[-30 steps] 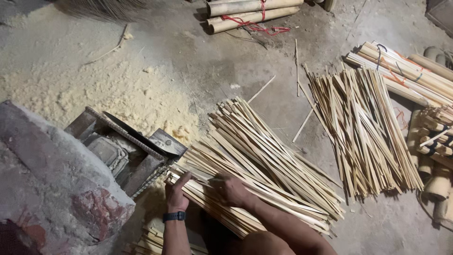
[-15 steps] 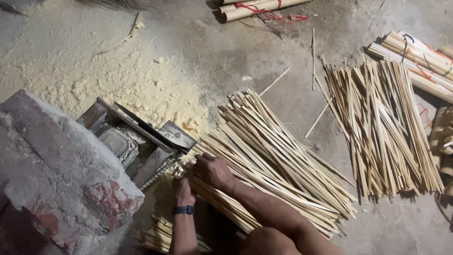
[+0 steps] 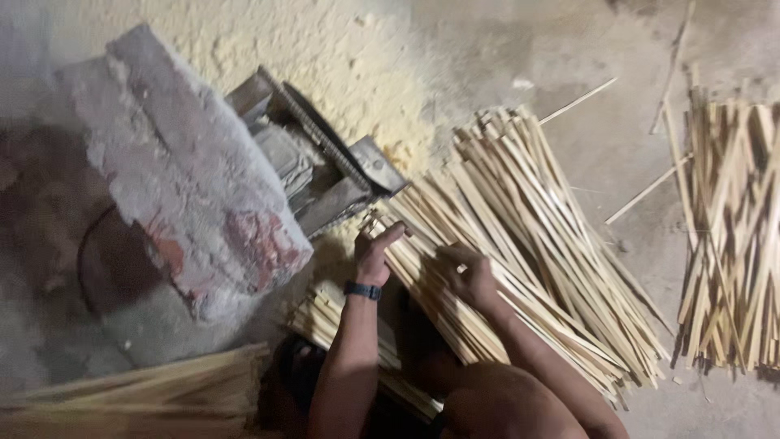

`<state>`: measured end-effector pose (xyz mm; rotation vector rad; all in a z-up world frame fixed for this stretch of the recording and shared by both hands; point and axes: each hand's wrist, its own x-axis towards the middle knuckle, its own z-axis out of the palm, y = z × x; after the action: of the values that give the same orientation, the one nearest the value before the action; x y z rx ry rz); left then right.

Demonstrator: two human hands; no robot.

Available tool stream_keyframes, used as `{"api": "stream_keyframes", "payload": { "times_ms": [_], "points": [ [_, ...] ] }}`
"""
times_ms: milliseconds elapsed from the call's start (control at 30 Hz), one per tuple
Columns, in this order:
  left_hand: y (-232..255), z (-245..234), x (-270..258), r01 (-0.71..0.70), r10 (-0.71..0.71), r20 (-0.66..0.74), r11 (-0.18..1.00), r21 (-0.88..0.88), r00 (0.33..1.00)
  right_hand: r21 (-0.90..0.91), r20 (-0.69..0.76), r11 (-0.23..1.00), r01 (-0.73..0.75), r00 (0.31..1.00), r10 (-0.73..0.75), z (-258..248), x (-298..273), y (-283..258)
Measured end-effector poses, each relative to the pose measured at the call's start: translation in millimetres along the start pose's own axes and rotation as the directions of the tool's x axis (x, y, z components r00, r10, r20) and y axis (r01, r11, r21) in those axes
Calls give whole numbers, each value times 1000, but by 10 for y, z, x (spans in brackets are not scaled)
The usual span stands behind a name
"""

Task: The person sits on the floor and feeds thin wooden sticks one by one into a belt sander to sharpen their ends. The person repeatedly picks up sticks from a pile, pushes them through the machine, and places the finished sticks into a separate pile.

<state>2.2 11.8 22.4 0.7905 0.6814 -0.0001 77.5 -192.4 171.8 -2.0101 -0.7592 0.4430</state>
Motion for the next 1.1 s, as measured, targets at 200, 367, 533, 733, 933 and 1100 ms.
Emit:
{"api": "stream_keyframes", "payload": {
  "times_ms": [200,367,533,733,933,1100],
  "points": [
    [-63,-169,-168,-151,292,188,830,-537,938,-242,4,967,81,997,-82,-105,134,-6],
    [74,-104,-146,-123,188,156,928,-352,970,-342,-46,910,236,963,-267,100,378,-108],
    [-173,-239,61,88,-84,-77,995,54,993,-267,-12,933,240,967,-253,284,656,-364],
    [-445,-312,320,108,-104,-138,994,18,985,-282,35,932,230,973,-229,296,712,-413],
    [-226,-105,158,-46,41,-136,999,-30,990,-532,-49,790,304,920,-388,-22,256,-305],
    [-150,-24,75,-70,63,-115,996,-57,991,-230,111,910,346,938,-329,164,74,14]
  ]
}}
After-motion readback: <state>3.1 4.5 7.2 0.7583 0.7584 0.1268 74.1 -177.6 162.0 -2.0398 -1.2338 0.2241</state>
